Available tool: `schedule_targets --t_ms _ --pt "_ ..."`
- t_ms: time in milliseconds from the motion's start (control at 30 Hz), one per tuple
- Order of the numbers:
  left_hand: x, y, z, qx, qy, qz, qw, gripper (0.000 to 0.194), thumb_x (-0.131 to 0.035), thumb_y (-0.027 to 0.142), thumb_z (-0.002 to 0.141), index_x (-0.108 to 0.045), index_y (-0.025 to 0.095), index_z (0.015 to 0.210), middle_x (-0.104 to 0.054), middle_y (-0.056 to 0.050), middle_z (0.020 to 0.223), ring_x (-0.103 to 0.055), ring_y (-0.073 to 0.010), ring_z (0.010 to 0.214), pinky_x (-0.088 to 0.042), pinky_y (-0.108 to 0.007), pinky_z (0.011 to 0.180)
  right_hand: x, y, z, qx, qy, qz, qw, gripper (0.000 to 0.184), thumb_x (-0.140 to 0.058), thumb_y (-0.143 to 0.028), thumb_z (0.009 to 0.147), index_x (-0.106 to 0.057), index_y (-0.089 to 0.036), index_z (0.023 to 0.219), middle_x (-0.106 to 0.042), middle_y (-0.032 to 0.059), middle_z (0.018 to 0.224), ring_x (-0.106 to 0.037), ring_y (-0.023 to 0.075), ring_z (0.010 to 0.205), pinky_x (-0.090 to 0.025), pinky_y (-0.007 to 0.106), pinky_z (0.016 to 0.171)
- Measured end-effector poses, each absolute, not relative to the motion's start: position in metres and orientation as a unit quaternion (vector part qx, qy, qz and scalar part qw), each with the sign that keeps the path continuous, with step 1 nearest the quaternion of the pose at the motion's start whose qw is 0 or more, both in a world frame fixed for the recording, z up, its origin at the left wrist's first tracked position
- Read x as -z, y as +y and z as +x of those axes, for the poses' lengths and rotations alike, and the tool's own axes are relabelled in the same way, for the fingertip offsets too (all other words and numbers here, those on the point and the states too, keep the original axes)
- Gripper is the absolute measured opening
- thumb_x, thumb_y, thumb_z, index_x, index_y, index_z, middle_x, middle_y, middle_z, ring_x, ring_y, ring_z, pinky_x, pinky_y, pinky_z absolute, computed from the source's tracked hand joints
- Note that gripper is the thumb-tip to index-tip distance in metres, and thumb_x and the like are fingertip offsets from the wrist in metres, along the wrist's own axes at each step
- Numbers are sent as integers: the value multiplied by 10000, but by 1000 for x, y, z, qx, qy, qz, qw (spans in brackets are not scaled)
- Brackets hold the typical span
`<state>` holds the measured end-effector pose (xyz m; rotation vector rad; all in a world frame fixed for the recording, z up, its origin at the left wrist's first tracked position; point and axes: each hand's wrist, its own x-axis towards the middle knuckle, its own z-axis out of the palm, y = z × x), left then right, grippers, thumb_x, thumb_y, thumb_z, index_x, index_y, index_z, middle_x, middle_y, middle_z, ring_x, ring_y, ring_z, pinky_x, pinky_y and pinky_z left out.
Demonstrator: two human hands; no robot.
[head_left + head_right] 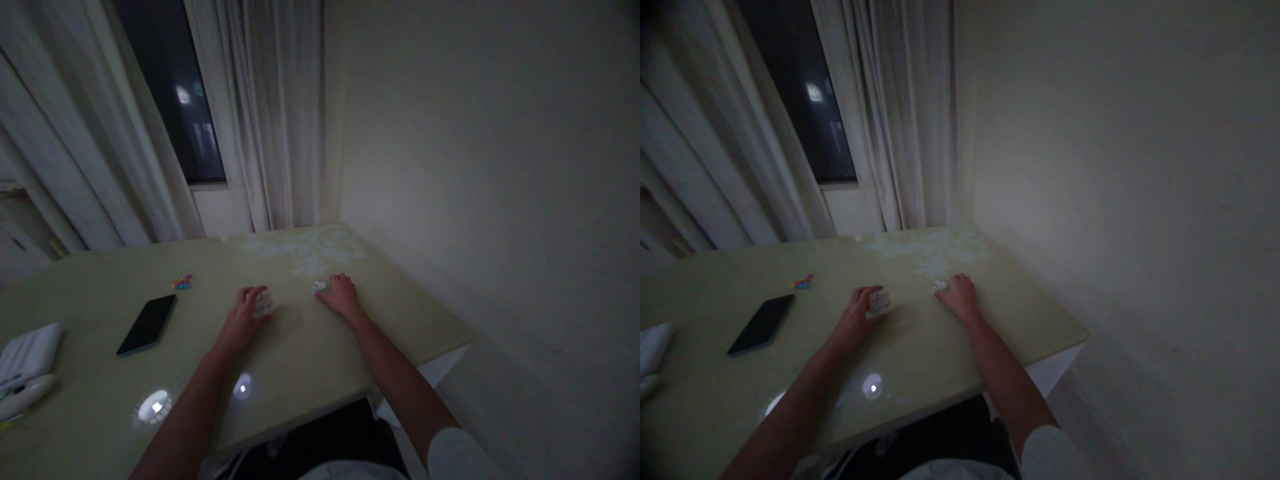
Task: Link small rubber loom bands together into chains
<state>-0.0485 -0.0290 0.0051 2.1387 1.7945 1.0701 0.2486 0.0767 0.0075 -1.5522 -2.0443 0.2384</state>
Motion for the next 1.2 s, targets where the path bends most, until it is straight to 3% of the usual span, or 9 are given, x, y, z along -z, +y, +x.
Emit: schedule_targets --t_ms 200,367,567,667,767,833,967,1100,1200 --pt "-7 -28 -34 -304 572 761 35 414 -660 308 1020 -581 226 1418 -615 -110 1392 -671 -265 1127 -591 -487 951 -9 52 209 -90 -843 -463 260 579 -778 -385 897 -593 -229 1423 -607 117 1394 -510 275 1325 -369 427 1145" --pt "-8 -26 -32 -285 559 778 17 355 -650 295 1026 -628 229 1375 -637 -103 1387 -636 -289 1229 -523 -550 1063 -5 36 194 -99 -872 -412 246 620 -777 -330 886 -573 -161 1446 -575 159 1429 -474 301 1349 -336 460 1175" --pt "-9 -27 -39 -329 595 733 23 465 -664 303 1002 -543 230 1445 -593 -115 1421 -649 -286 1183 -559 -513 1003 -4 39 200 -116 -902 -355 217 400 -588 -122 975 -634 -162 1370 -646 126 1311 -544 243 1255 -378 418 1137" --pt "-8 -27 -45 -371 636 676 27 597 -704 350 941 -465 204 1468 -515 -146 1465 -679 -256 1051 -599 -480 916 -5 32 194 -121 -916 -322 208 331 -579 -251 1050 -638 -137 1355 -656 147 1288 -555 256 1223 -411 422 1114" --pt "-7 -25 -53 -397 670 626 33 705 -737 445 859 -446 168 1439 -468 -169 1457 -689 -218 925 -612 -467 892 -7 24 183 -125 -929 -285 201 552 -708 -455 992 -600 -104 1404 -624 193 1343 -526 303 1249 -417 457 1123" --pt "-5 -23 -58 -398 688 606 41 783 -745 534 807 -455 133 1414 -461 -192 1443 -697 -214 886 -615 -452 888 -10 23 175 -130 -940 -254 189 586 -737 -455 976 -595 -112 1429 -625 191 1334 -529 304 1243 -419 454 1125" --pt "-2 -19 -65 -364 721 586 59 911 -744 633 751 -458 91 1425 -573 -220 1357 -716 -289 965 -600 -472 907 -16 34 160 -151 -958 -185 160 398 -705 -383 1012 -685 -190 1360 -639 141 1289 -570 267 1191 -438 413 1102" --pt "-3 -16 -67 -302 743 592 73 760 -728 576 796 -540 120 1373 -690 -206 1288 -689 -350 1135 -519 -521 1032 -21 47 158 -191 -962 -129 143 241 -734 -304 995 -765 -192 1206 -671 108 1236 -624 219 1123 -472 329 1049" --pt "-11 -16 -62 -266 738 616 72 730 -736 539 763 -578 130 1347 -668 -235 1363 -607 -414 1299 -425 -561 1131 -19 50 168 -221 -956 -119 152 143 -722 -228 996 -776 -198 1125 -707 75 1155 -655 195 1085 -483 303 1023"
